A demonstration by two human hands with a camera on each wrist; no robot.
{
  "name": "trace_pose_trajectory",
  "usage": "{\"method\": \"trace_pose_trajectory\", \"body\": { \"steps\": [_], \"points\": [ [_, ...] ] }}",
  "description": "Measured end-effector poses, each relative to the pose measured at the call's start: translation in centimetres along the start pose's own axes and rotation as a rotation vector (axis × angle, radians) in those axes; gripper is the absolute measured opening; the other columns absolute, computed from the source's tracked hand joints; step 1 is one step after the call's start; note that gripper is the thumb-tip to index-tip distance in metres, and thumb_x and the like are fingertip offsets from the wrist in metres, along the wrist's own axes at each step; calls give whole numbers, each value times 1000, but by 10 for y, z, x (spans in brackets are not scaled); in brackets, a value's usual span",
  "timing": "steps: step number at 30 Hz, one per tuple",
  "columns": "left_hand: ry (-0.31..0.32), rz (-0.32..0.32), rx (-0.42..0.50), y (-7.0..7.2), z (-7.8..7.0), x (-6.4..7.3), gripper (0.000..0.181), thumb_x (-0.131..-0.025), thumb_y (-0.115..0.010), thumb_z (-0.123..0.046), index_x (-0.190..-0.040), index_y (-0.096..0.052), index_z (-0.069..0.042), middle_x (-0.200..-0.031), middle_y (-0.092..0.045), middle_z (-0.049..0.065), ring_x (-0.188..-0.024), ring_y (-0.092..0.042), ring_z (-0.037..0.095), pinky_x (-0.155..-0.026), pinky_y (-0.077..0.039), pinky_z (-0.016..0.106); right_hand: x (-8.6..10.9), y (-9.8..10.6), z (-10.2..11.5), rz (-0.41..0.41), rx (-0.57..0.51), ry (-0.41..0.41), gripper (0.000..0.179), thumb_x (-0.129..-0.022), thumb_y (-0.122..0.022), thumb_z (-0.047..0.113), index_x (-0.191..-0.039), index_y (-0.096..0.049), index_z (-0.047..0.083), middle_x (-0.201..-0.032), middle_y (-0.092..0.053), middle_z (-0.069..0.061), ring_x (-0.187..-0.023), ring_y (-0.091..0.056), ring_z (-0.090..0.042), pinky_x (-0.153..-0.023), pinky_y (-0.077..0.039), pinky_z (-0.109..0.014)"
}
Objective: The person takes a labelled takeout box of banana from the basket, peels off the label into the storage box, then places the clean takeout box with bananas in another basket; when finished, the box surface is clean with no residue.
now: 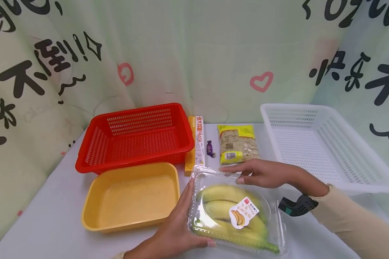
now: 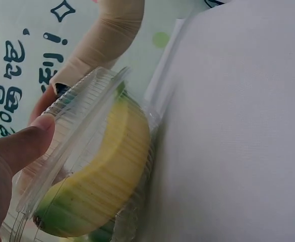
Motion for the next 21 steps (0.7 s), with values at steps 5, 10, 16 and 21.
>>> {"method": "trace_pose_trajectory", "body": {
  "steps": [5,10,16,21],
  "points": [
    [25,-20,17,-1,5,-1,137,-60,-93,-41,-158,1,-24,-162,-2,-3,-145,-10,20,-112,-22,53,-6,-1,-3,17,44,8,50,-99,-57,21,-147,-44,14,-146,-47,-4,-122,-50,-19,-100,-45,-37],
    [70,-6,29,-5,14,0,135,-62,-91,-45,-157,3,-26,-162,-2,-6,-145,-10,20,-112,-21,53,-9,-5,-9,37,58,4,51,-100,-56,22,-148,-43,10,-146,-46,-7,-114,-53,-18,-96,-46,-36],
    [74,12,25,-9,18,0,133,-65,-89,-44,-157,5,-24,-162,1,-6,-145,-8,18,-113,-18,51,-10,-1,-19,12,-11,-52,43,-99,-59,19,-139,-54,3,-139,-54,-11,-117,-57,-25,-93,-51,-37],
    [93,1,51,-7,24,2,132,-65,-90,-41,-157,3,-26,-162,1,-6,-145,-7,17,-114,-17,50,-11,5,-19,-24,23,-93,36,-95,-64,15,-129,-62,0,-127,-62,-11,-114,-60,-29,-90,-53,-37]
  ]
}}
Point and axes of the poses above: each hand's wrist, its own x-axis away from the middle knuckle, its own y-axis out of the back of the hand, z = x × y, the point moved 8 cm from there along -x, towards the middle knuckle
